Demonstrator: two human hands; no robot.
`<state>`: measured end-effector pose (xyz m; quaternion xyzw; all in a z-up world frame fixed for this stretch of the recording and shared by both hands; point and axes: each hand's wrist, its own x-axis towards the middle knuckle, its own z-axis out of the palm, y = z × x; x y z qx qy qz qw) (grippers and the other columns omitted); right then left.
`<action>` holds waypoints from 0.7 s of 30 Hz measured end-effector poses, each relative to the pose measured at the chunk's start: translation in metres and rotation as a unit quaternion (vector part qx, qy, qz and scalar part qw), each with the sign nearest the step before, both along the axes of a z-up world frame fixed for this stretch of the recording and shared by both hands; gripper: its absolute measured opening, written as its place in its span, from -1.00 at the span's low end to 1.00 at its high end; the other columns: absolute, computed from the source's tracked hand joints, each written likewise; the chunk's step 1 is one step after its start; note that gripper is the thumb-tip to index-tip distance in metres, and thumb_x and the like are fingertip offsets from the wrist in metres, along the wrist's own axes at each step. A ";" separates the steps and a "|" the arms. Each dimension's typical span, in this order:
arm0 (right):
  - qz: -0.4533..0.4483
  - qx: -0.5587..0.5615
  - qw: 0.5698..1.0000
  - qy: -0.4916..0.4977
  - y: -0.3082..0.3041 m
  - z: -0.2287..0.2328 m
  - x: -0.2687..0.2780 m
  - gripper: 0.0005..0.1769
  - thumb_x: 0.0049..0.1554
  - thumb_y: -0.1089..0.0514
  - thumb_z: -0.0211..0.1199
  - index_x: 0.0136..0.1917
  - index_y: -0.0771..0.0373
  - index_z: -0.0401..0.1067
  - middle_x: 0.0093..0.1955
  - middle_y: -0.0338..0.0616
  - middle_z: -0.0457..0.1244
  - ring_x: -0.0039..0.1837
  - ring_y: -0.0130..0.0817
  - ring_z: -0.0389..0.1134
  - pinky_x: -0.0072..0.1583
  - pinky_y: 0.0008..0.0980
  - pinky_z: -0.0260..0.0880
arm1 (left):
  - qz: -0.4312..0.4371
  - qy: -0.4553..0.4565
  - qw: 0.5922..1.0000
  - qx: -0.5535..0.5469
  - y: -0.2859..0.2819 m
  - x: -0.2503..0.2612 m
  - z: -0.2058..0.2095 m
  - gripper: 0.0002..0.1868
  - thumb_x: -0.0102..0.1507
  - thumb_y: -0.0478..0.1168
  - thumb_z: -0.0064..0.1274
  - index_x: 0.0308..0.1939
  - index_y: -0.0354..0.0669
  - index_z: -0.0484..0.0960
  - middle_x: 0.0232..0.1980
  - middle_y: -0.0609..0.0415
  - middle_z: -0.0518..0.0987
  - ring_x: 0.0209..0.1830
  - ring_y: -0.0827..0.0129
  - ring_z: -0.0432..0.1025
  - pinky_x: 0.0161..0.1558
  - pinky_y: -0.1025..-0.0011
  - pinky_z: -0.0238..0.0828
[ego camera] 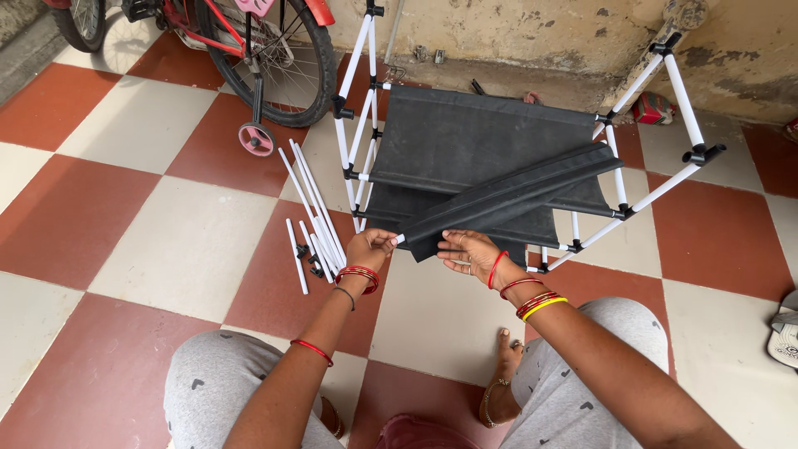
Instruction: The person disassembles a shoe rack by pulling out frame poles, removing and folding the fabric shelves, and detaching the plastic connectors by hand.
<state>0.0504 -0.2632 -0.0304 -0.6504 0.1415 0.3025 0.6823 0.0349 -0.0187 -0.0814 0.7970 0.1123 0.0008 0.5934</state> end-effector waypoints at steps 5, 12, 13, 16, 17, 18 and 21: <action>-0.115 0.054 0.992 -0.011 0.004 -0.016 0.011 -0.66 0.16 -0.03 0.31 0.05 0.23 0.37 0.10 -0.07 0.29 0.21 -0.21 0.43 0.19 -0.31 0.52 | -0.088 0.082 0.993 -0.007 0.006 -0.018 0.015 -0.82 0.23 -0.22 0.24 -0.10 -0.15 0.76 -0.29 0.08 0.69 -0.31 0.47 0.54 -0.15 0.49 0.53; -0.170 0.052 0.984 -0.025 0.006 -0.041 0.022 -0.69 0.09 0.08 0.43 -0.23 0.11 0.28 -0.06 -0.15 0.33 0.08 -0.25 0.44 0.08 -0.31 0.54 | -0.109 0.092 0.990 -0.010 0.024 -0.020 0.003 -0.81 0.19 -0.32 0.25 -0.11 -0.15 0.74 -0.24 0.14 0.71 -0.20 0.52 0.59 -0.03 0.52 0.56; -0.174 0.045 0.983 -0.024 0.006 -0.040 0.024 -0.69 0.08 0.10 0.44 -0.24 0.11 0.29 -0.09 -0.16 0.35 0.06 -0.26 0.44 0.06 -0.33 0.54 | -0.125 0.075 0.989 -0.013 0.029 -0.019 0.001 -0.81 0.17 -0.35 0.26 -0.13 -0.18 0.73 -0.23 0.12 0.72 -0.20 0.51 0.61 -0.04 0.51 0.59; -0.178 0.050 0.982 -0.028 0.007 -0.037 0.025 -0.69 0.08 0.10 0.45 -0.25 0.12 0.30 -0.10 -0.16 0.34 0.04 -0.28 0.44 0.01 -0.35 0.52 | -0.142 0.072 0.987 0.018 0.039 -0.020 0.007 -0.80 0.14 -0.39 0.29 -0.15 -0.20 0.72 -0.23 0.10 0.73 -0.21 0.49 0.61 -0.07 0.50 0.59; -0.178 0.050 0.982 -0.028 0.006 -0.036 0.026 -0.69 0.08 0.10 0.45 -0.25 0.12 0.30 -0.10 -0.16 0.34 0.04 -0.28 0.44 0.01 -0.35 0.52 | -0.141 0.085 0.985 0.052 0.042 -0.022 0.012 -0.79 0.13 -0.40 0.31 -0.16 -0.20 0.73 -0.23 0.08 0.72 -0.23 0.48 0.59 -0.09 0.49 0.57; -0.188 0.050 0.981 -0.025 0.006 -0.034 0.027 -0.69 0.08 0.11 0.45 -0.25 0.12 0.29 -0.10 -0.16 0.35 0.04 -0.29 0.44 0.00 -0.36 0.51 | -0.141 0.085 0.985 0.052 0.047 -0.023 0.019 -0.79 0.13 -0.40 0.31 -0.16 -0.20 0.73 -0.23 0.08 0.72 -0.23 0.48 0.59 -0.09 0.49 0.57; -0.204 0.048 0.978 -0.021 0.003 -0.027 0.031 -0.69 0.08 0.11 0.45 -0.23 0.10 0.28 -0.10 -0.16 0.35 0.03 -0.29 0.44 -0.01 -0.36 0.49 | -0.112 0.170 0.973 0.111 0.060 -0.024 0.031 -0.80 0.18 -0.39 0.26 -0.11 -0.17 0.69 -0.23 0.05 0.68 -0.31 0.36 0.58 -0.25 0.30 0.58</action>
